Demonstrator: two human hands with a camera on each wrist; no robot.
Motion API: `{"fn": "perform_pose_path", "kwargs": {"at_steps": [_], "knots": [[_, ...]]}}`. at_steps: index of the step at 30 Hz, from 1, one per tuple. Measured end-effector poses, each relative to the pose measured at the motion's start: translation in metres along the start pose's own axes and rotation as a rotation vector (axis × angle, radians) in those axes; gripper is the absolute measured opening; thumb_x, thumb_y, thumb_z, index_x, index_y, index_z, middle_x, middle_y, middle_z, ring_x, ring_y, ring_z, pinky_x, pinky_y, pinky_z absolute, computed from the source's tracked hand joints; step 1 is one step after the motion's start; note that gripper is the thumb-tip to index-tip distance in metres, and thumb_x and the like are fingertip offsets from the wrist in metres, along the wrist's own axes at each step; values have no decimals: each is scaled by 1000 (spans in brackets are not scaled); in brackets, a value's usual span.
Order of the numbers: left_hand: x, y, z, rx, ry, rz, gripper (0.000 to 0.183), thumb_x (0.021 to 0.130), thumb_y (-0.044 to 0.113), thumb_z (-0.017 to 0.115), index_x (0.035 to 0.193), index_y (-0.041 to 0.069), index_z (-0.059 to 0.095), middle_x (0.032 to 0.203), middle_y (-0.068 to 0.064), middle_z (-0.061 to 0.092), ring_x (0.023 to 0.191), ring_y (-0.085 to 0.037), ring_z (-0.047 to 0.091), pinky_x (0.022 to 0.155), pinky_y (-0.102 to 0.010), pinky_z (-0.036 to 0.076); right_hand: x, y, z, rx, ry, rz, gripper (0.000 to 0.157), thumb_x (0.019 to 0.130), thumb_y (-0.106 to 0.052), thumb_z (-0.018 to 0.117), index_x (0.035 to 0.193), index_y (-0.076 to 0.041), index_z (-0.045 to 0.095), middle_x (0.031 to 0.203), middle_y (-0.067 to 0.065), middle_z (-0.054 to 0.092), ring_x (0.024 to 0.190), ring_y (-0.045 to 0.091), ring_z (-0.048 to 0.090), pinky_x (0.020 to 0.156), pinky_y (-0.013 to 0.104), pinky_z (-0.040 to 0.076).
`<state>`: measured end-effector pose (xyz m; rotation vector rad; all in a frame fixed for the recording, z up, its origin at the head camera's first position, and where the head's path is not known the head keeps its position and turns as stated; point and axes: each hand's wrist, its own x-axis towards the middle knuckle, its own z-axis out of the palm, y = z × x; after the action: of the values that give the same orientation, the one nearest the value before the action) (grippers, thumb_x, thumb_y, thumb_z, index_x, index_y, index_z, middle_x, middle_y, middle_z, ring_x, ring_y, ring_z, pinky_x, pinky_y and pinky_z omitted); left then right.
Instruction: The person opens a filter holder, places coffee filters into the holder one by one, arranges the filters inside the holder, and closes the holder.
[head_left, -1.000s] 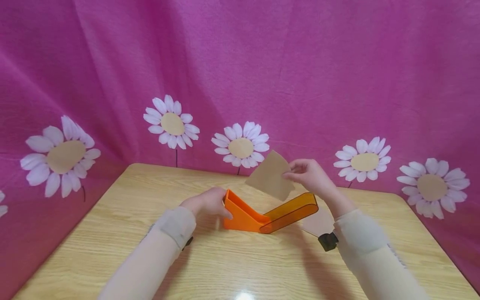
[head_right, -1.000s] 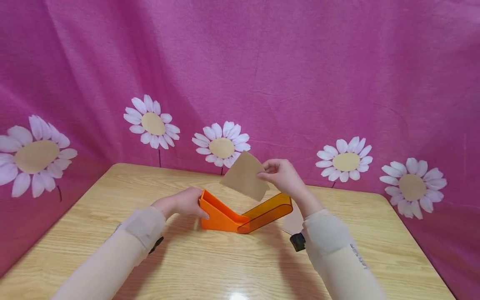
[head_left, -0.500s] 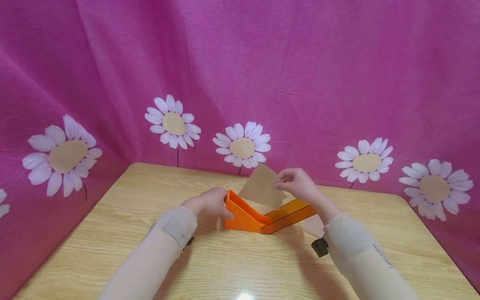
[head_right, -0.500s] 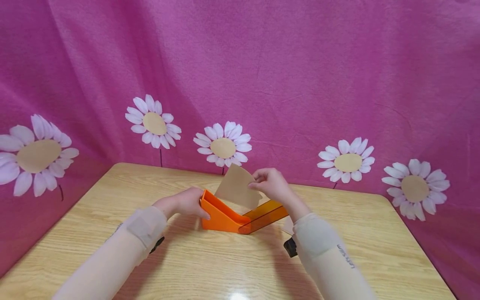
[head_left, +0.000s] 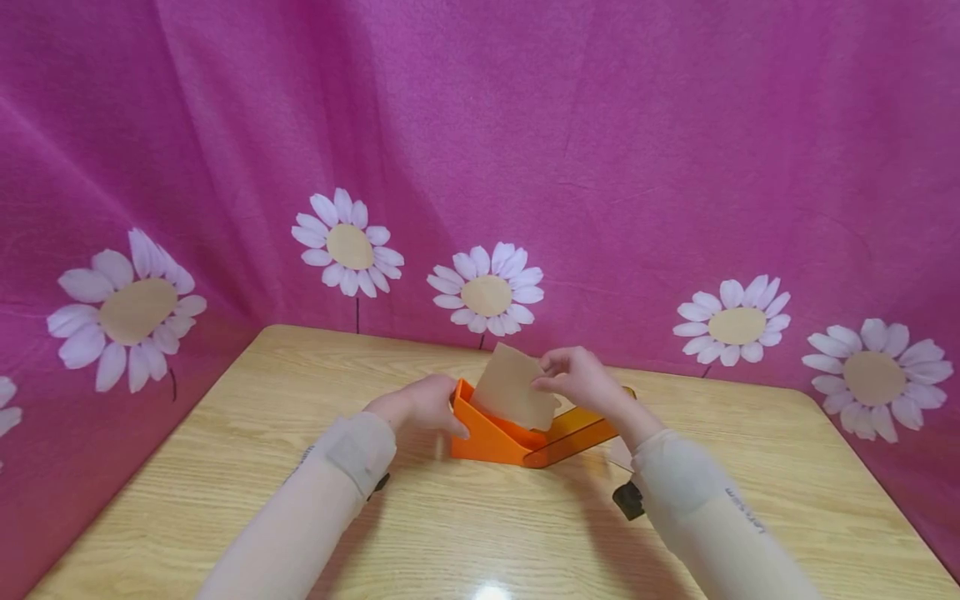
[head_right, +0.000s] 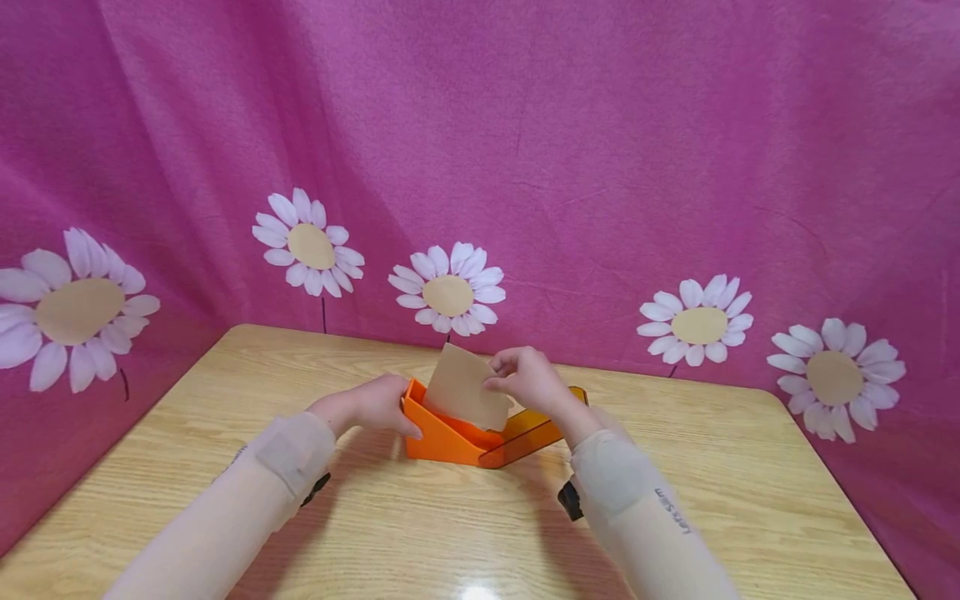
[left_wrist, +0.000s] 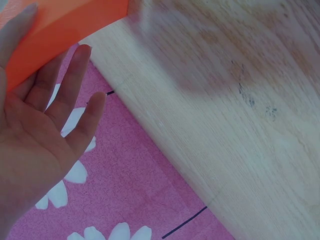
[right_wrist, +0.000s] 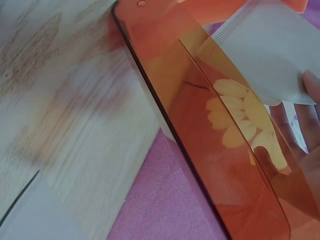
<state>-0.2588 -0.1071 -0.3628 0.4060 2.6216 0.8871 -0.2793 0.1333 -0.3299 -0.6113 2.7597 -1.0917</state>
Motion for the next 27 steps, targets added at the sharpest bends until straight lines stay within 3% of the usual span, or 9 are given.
{"fn": "perform_pose_path", "kwargs": {"at_steps": [16,27], "knots": [[2,-2,1,8,4,6,34,73,14,79,104,9,63,91,2,64,83,-16,55,93,-35,46,6,4,20,-90,-20,-76,10,81,-12,71,85,-5,65,82,7,70,82,18,62,76,33,49],[0,-1,0,17,-1,0,34,74,15,79,103,8,62,90,1,63,82,-17,55,91,-34,46,8,5,34,-136,-57,-119,9,80,-11,72,81,-6,65,77,3,69,72,10,58,70,26,47]]}}
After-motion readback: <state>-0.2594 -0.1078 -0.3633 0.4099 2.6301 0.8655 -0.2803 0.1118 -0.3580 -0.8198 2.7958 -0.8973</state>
